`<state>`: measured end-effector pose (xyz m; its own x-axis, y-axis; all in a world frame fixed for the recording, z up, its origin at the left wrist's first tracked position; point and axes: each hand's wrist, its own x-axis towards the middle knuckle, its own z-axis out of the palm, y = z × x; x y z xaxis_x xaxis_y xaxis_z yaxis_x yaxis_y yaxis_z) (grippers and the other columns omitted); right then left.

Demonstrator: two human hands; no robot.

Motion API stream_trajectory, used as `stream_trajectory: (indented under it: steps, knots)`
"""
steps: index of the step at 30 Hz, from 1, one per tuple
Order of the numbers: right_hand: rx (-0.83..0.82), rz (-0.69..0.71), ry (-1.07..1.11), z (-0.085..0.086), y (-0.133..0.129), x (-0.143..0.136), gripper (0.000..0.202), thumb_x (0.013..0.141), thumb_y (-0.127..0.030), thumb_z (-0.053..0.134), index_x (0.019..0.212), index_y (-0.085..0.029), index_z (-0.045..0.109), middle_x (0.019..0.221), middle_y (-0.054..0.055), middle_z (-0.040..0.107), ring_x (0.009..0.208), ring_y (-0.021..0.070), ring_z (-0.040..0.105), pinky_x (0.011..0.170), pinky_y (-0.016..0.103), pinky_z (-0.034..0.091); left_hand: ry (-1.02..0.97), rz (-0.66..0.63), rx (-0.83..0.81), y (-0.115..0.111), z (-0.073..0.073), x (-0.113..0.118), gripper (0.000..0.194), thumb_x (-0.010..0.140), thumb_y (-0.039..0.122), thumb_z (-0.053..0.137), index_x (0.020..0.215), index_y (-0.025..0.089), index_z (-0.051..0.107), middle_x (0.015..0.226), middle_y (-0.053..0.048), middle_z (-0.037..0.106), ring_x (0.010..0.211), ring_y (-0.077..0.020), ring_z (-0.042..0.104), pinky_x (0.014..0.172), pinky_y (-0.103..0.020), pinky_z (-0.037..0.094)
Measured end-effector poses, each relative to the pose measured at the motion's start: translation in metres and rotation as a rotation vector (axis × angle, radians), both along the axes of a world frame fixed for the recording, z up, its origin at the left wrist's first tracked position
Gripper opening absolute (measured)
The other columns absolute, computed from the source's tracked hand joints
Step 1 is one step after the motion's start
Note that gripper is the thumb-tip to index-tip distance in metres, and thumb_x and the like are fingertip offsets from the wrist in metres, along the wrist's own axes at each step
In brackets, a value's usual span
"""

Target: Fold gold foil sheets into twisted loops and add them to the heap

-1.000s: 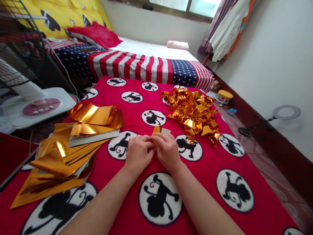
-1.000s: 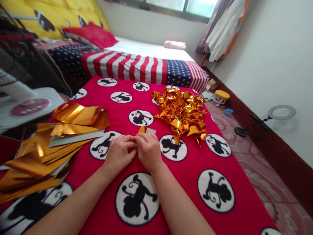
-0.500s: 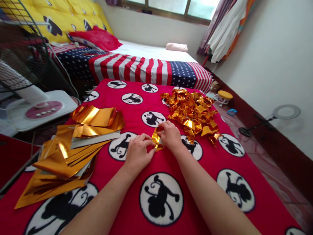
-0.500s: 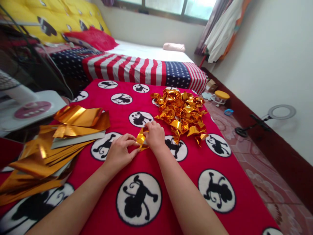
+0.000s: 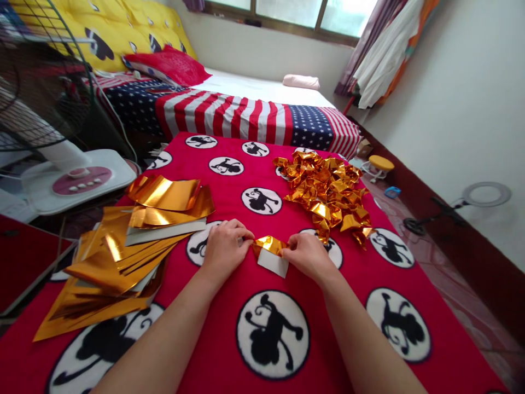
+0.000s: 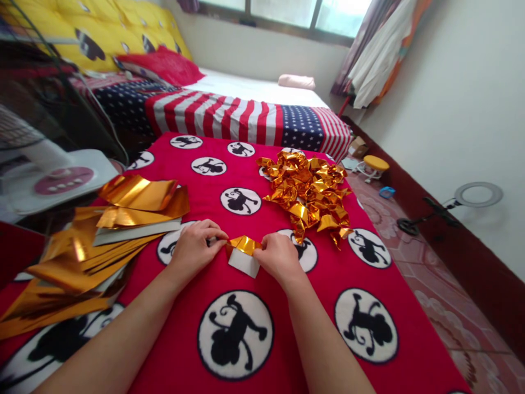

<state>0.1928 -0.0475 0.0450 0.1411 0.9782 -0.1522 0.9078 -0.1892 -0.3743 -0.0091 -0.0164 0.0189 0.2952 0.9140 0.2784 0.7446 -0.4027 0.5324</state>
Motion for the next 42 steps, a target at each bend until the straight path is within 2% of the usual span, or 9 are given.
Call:
stream_trajectory:
  steps: [5,13,17,23,28,32,36,39,42]
  knots:
    - [-0.016,0.013,-0.007,-0.002,-0.014,-0.004,0.027,0.072,-0.032,0.062,0.049,-0.021,0.052,0.049,-0.001,0.049,0.047,0.0113,0.041,0.046,0.026,0.020,-0.082,-0.166,-0.035,0.003,-0.005,0.000,0.021,0.082,0.014,0.058,0.083,0.025,0.075,0.083,-0.001,0.067,0.081,-0.0165,0.060,0.075,-0.030,0.044]
    - [0.047,-0.008,0.052,-0.007,-0.015,-0.003,0.019,0.071,-0.030,0.064,0.057,-0.021,0.057,0.056,0.000,0.058,0.052,0.0132,0.050,0.049,0.025,0.027,-0.090,-0.093,-0.036,-0.006,-0.004,0.008,0.006,0.078,0.021,0.067,0.079,0.021,0.074,0.082,-0.003,0.065,0.082,-0.0176,0.059,0.075,-0.030,0.045]
    - [0.199,-0.050,0.287,-0.021,-0.018,-0.002,0.011,0.076,-0.029,0.060,0.072,-0.020,0.062,0.066,0.002,0.065,0.060,0.0153,0.060,0.054,0.024,0.040,-0.126,-0.106,-0.020,-0.008,-0.006,0.012,0.009,0.081,0.017,0.064,0.079,0.020,0.072,0.081,-0.002,0.064,0.079,-0.0160,0.059,0.075,-0.030,0.045]
    - [0.006,-0.237,0.871,-0.024,-0.018,-0.028,0.008,0.079,-0.027,0.055,0.075,-0.020,0.052,0.047,-0.005,0.057,0.040,0.0145,0.058,0.040,0.022,0.046,-0.139,-0.119,0.053,0.003,-0.009,0.007,0.013,0.082,0.013,0.061,0.083,0.018,0.074,0.083,-0.003,0.062,0.078,-0.0153,0.058,0.073,-0.028,0.046]
    - [-0.053,-0.227,1.015,-0.022,-0.016,-0.047,0.005,0.078,-0.022,0.055,0.081,-0.019,0.051,0.057,-0.003,0.064,0.047,0.0153,0.066,0.044,0.022,0.051,-0.179,-0.128,-0.032,0.010,-0.011,-0.001,0.016,0.079,0.014,0.065,0.091,0.019,0.075,0.086,-0.003,0.063,0.079,-0.0154,0.060,0.074,-0.027,0.047]
    - [-0.060,-0.134,0.776,-0.021,-0.019,-0.039,0.011,0.084,-0.030,0.054,0.082,-0.020,0.055,0.054,-0.003,0.061,0.042,0.0138,0.060,0.041,0.021,0.043,-0.207,-0.153,-0.072,0.010,-0.009,-0.003,0.017,0.079,0.013,0.065,0.091,0.019,0.076,0.088,-0.003,0.065,0.081,-0.0157,0.061,0.076,-0.028,0.047]
    - [0.296,-0.010,0.212,-0.018,-0.019,-0.032,0.009,0.082,-0.028,0.062,0.083,-0.020,0.064,0.080,0.004,0.066,0.070,0.0175,0.062,0.061,0.027,0.046,-0.214,-0.183,-0.061,0.009,-0.009,-0.004,0.018,0.083,0.015,0.062,0.091,0.019,0.076,0.090,-0.004,0.065,0.083,-0.0156,0.061,0.077,-0.028,0.047]
    - [0.420,0.163,0.111,-0.019,-0.015,-0.036,0.024,0.087,-0.018,0.054,0.108,-0.023,0.065,0.096,0.005,0.063,0.087,0.0177,0.060,0.073,0.026,0.045,-0.216,-0.197,-0.052,0.009,-0.011,-0.006,0.021,0.084,0.012,0.058,0.092,0.019,0.077,0.091,-0.005,0.066,0.084,-0.0154,0.061,0.077,-0.027,0.048]
    - [0.373,0.295,0.069,-0.021,-0.010,-0.043,0.033,0.091,-0.015,0.048,0.119,-0.026,0.062,0.093,0.004,0.061,0.086,0.0169,0.058,0.070,0.025,0.043,-0.225,-0.204,-0.076,0.010,-0.011,-0.008,0.028,0.083,0.007,0.053,0.093,0.019,0.076,0.092,-0.005,0.067,0.085,-0.0153,0.062,0.077,-0.027,0.048]
